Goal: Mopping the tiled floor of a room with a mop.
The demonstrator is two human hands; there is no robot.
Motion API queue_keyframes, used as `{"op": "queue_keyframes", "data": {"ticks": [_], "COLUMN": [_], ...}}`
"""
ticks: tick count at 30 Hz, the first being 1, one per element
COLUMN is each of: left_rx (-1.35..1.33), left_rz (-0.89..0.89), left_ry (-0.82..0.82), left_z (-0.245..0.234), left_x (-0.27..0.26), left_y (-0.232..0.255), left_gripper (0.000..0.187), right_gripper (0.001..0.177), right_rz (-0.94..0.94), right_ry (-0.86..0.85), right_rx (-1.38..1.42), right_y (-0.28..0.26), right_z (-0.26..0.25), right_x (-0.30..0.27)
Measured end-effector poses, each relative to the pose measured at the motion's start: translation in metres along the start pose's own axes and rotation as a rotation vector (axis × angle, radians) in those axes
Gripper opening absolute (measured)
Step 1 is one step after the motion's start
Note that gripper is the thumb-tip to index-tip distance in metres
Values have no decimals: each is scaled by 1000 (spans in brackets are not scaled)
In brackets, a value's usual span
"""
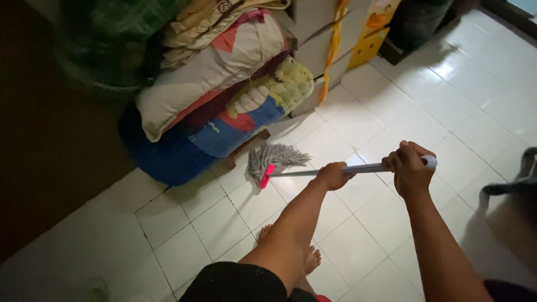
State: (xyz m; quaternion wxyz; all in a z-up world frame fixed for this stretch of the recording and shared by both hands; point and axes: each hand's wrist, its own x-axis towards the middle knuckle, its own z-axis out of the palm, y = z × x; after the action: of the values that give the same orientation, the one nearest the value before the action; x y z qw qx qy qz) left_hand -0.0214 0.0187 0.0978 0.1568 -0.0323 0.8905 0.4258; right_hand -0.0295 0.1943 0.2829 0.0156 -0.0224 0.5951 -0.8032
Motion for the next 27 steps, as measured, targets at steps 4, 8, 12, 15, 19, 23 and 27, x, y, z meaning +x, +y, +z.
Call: {"op": "queue_keyframes", "data": {"ticks": [4,8,12,15,19,23,27], "left_rx": [-17,-5,30,24,-40,-17,-77], "left_rz": [-84,-129,-187,-242,-309,-383,-478], "left_ry": [-12,-2,42,72,123,172,231], "left_z": [0,-7,-24,-52,-87,-119,-145], "left_x": [-19,-56,-94,-125,-170,-232,-292], "left_y": [-6,-23,-55,-94,-157,-217,-276], "left_gripper": [47,49,49,47,47,46,42], "right_gripper": [44,41,40,39,38,36,24], "right_rz": [56,111,172,213,287,305,338], "right_ry": [-37,-109,-154,-221,-286,-376,-488], "right_rx": [66,116,86,182,235,157,208], "right_y": [11,36,50,68,115,149,193], "right_z": [-6,1,42,88,149,220,280], "right_x": [0,-11,-32,-46,-63,-107,-148]}}
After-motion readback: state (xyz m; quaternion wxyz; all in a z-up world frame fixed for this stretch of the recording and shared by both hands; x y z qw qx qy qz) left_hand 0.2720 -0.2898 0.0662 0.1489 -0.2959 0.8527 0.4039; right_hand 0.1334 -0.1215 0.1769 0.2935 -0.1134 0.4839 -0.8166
